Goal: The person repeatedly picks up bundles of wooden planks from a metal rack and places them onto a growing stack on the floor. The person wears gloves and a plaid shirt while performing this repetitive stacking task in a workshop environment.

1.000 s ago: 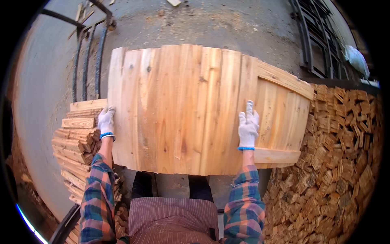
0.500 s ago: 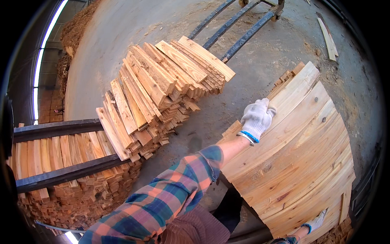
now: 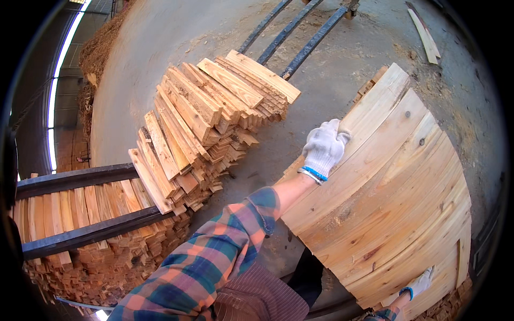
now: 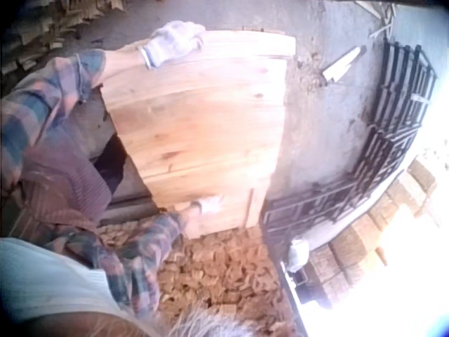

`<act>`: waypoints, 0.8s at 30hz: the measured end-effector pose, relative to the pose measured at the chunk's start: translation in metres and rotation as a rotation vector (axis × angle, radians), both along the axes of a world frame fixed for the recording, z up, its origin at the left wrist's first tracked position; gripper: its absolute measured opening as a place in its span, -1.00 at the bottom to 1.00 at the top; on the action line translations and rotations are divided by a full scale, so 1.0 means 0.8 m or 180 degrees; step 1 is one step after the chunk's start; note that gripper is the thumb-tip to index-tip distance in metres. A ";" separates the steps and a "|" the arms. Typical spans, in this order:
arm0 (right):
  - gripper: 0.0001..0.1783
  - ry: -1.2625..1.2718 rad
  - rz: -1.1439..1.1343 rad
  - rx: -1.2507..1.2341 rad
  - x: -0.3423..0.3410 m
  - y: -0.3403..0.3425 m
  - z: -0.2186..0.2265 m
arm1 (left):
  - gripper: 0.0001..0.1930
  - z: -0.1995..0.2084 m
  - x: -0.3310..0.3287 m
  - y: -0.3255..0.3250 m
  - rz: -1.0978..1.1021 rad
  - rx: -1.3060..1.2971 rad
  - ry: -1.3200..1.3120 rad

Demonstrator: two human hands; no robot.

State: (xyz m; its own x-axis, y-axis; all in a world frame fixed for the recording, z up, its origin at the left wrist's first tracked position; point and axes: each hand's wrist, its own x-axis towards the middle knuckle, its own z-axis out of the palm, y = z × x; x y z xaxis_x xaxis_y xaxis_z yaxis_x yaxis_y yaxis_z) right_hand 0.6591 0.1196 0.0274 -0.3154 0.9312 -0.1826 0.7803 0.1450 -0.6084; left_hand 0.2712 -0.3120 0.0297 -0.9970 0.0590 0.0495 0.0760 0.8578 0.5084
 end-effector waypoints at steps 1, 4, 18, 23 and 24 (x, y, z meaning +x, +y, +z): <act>-0.52 -0.0142 -0.0073 0.0008 0.004 0.005 -0.002 | -0.71 0.005 -0.005 0.006 -0.0039 0.0061 -0.0112; -0.51 -0.1164 0.0229 0.0300 -0.003 0.019 0.011 | -0.68 0.018 -0.008 0.011 -0.0037 0.0292 -0.0531; -0.23 -0.0070 0.4448 -0.1576 -0.466 -0.781 0.112 | -0.11 0.073 0.083 -0.513 0.3170 0.2702 -0.0033; -0.03 -0.0947 0.4367 -0.1409 -0.460 -0.963 0.034 | -0.07 0.046 0.047 -0.595 0.3480 0.2150 -0.0488; 0.02 -0.1131 0.4107 -0.1519 -0.453 -0.981 0.041 | -0.04 0.043 0.050 -0.610 0.3508 0.1638 -0.0447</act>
